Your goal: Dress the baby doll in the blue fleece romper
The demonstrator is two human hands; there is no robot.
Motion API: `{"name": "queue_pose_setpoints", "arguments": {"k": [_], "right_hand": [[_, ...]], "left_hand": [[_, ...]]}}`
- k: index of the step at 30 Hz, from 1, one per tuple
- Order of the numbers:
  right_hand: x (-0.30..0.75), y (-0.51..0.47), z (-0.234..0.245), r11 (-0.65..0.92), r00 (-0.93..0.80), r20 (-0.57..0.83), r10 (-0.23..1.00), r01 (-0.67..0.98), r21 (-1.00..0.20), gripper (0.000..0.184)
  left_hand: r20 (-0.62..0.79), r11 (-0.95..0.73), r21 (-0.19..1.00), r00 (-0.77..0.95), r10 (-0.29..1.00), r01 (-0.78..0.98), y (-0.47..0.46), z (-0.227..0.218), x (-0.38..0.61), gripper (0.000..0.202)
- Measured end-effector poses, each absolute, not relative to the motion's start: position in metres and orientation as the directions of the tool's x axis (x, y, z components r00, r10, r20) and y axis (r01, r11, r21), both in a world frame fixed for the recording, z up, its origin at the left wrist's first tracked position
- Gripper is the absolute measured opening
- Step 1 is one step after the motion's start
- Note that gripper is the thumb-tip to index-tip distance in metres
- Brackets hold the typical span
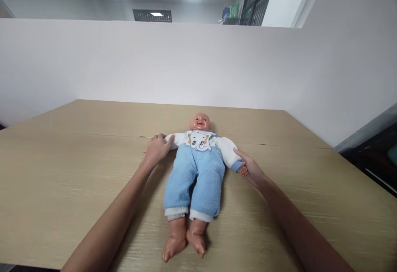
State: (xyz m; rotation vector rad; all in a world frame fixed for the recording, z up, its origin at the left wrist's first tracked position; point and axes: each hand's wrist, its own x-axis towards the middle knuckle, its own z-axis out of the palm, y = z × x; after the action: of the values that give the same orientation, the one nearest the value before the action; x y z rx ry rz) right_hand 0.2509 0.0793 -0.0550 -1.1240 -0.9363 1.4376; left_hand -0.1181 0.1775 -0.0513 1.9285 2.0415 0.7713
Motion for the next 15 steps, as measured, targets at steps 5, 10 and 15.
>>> {"name": "queue_pose_setpoints", "arguments": {"k": [5, 10, 15], "right_hand": [[0.219, 0.072, -0.051, -0.115, 0.062, -0.12, 0.991, -0.078, -0.99, 0.062], [0.18, 0.071, -0.05, 0.076, 0.252, 0.071, 0.965, -0.007, -0.997, 0.071], [0.168, 0.038, -0.012, 0.114, 0.258, 0.115, 0.959, 0.019, -0.993, 0.07]], "left_hand": [[-0.002, -0.005, 0.711, 0.009, 1.0, 0.703, 0.17, -0.058, -0.123, 0.07], [-0.009, -0.004, 0.906, 0.028, 1.0, 0.423, 0.158, -0.054, -0.089, 0.064], [-0.029, 0.035, 0.979, -0.032, 0.999, 0.2, 0.113, -0.025, -0.083, 0.058]]}}
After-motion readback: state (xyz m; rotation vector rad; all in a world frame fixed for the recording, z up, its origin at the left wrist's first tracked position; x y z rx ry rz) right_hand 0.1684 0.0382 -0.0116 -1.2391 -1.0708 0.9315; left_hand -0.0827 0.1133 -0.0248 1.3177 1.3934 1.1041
